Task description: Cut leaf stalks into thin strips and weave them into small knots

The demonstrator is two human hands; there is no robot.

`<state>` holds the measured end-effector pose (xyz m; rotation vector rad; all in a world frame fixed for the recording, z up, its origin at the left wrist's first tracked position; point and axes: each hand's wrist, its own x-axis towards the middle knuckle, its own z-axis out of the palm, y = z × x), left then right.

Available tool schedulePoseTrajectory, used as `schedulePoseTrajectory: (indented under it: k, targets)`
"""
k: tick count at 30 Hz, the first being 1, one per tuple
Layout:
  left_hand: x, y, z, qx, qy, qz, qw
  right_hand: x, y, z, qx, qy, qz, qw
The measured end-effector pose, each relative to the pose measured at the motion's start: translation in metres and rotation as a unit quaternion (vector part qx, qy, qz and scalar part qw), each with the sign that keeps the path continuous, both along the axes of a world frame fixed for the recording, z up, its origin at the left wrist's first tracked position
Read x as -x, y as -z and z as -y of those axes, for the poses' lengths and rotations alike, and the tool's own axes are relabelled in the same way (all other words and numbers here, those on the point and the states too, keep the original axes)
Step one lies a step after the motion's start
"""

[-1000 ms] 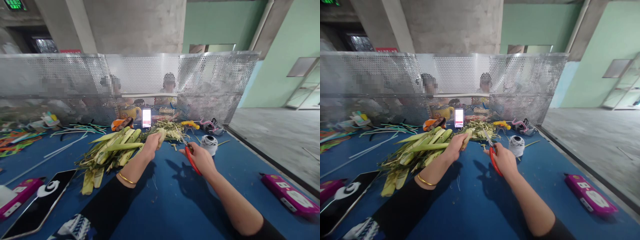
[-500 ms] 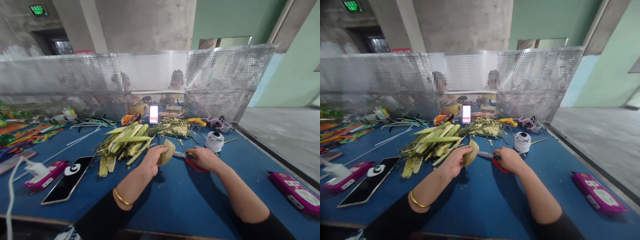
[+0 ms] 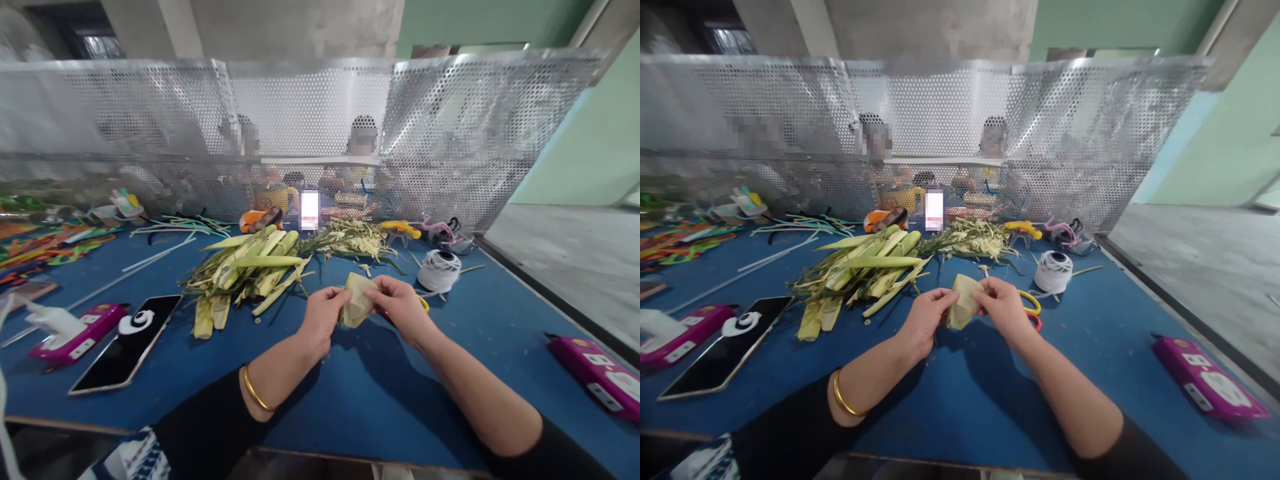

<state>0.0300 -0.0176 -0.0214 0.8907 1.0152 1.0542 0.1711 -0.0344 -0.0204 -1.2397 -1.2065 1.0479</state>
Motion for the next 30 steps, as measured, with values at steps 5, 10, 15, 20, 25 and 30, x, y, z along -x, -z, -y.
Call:
schedulePoseTrajectory:
  k: [5, 10, 15, 20, 25, 30]
  targets:
    - [0.001, -0.004, 0.002, -0.040, 0.034, -0.018, 0.998, -0.007, -0.001, -0.002, -0.018, 0.042, -0.014, 0.999]
    - [0.000, -0.003, 0.002, -0.044, 0.064, -0.055, 0.995, -0.007, 0.003, -0.002, -0.040, 0.032, 0.083, 0.995]
    - [0.000, -0.005, 0.002, -0.053, 0.069, -0.076, 0.993, -0.009, 0.006, -0.003, -0.060, -0.003, 0.162, 0.985]
    - [0.002, -0.007, 0.003, -0.041, 0.069, -0.111, 0.991, -0.008, 0.005, -0.003, -0.076, 0.005, 0.167, 0.983]
    - [0.003, -0.006, 0.002, -0.038, 0.067, -0.151, 0.986, -0.021, 0.001, -0.007, -0.110, 0.170, 0.153, 0.967]
    - [0.004, -0.010, -0.001, -0.032, 0.042, -0.132, 0.990, -0.045, 0.005, -0.020, -0.112, 0.255, 0.132, 0.951]
